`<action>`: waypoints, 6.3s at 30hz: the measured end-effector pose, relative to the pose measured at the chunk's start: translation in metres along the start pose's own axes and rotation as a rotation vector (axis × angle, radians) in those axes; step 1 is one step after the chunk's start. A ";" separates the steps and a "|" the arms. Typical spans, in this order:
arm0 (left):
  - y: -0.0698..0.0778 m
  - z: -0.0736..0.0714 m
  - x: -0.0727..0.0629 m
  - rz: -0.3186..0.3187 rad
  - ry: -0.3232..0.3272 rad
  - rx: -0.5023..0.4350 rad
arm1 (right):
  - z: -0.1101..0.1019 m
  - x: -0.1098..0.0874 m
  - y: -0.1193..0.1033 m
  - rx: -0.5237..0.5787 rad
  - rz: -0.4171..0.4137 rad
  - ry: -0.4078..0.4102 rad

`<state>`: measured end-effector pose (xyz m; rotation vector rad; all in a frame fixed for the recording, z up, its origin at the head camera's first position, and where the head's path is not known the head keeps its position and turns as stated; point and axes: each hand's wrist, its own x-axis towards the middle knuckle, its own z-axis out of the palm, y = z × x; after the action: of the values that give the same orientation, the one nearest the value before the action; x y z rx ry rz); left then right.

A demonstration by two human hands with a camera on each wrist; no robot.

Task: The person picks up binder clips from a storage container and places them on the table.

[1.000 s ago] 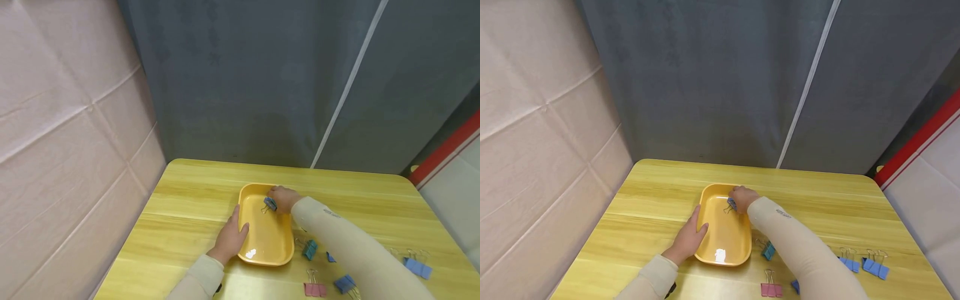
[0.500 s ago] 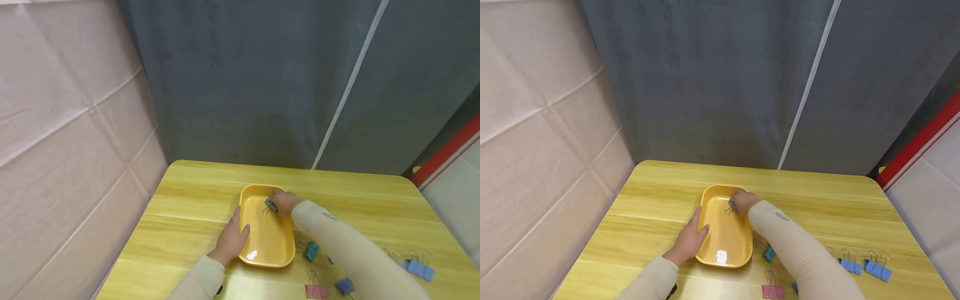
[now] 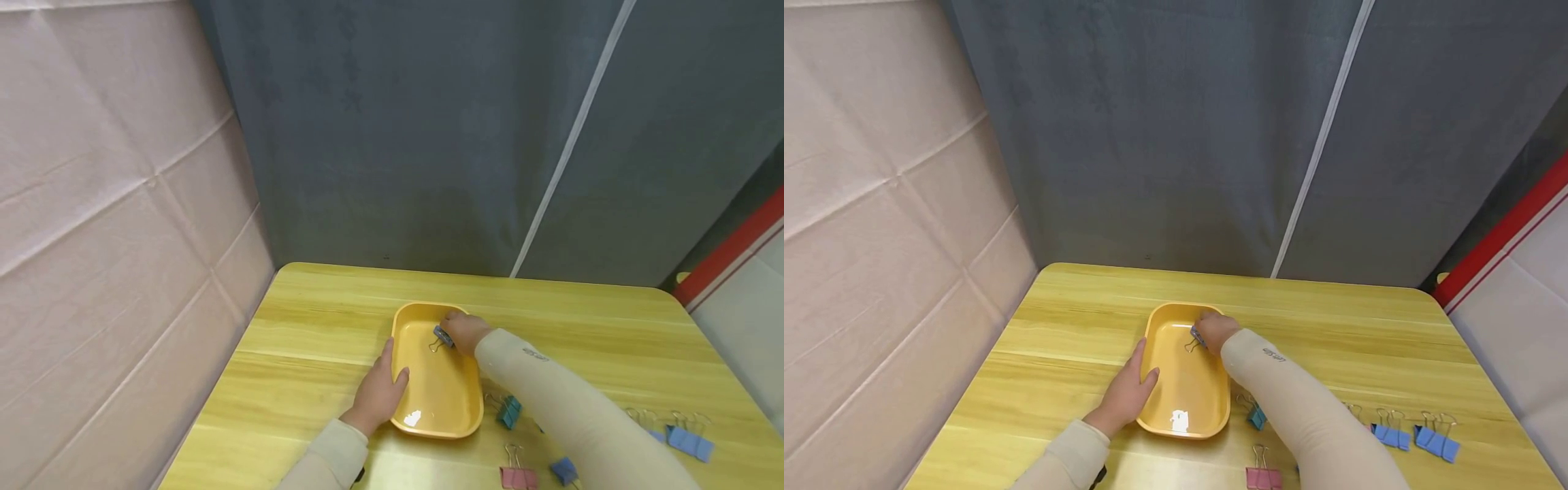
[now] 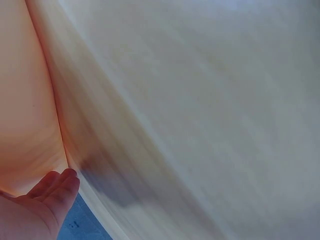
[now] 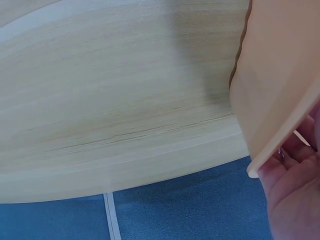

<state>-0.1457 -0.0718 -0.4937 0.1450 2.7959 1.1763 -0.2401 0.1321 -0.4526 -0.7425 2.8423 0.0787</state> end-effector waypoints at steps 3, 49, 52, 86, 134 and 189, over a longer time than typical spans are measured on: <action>0.000 0.001 0.000 0.001 0.000 -0.005 | 0.000 0.000 0.000 0.002 -0.003 -0.004; -0.005 0.003 0.005 -0.001 0.005 0.006 | -0.036 -0.020 0.008 0.092 -0.032 0.080; -0.004 0.003 0.006 0.000 0.007 0.007 | -0.038 -0.023 0.012 0.106 -0.030 0.081; -0.004 -0.001 0.008 -0.013 -0.013 -0.019 | -0.043 -0.081 0.054 0.346 0.067 0.184; -0.009 -0.004 0.013 0.008 0.000 -0.049 | -0.003 -0.192 0.083 0.463 0.322 0.237; -0.007 -0.005 0.011 0.035 -0.004 -0.032 | 0.072 -0.287 0.125 0.535 0.554 0.019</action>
<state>-0.1574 -0.0789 -0.4965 0.1942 2.7810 1.2261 -0.0434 0.3854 -0.4630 0.1536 2.7900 -0.5808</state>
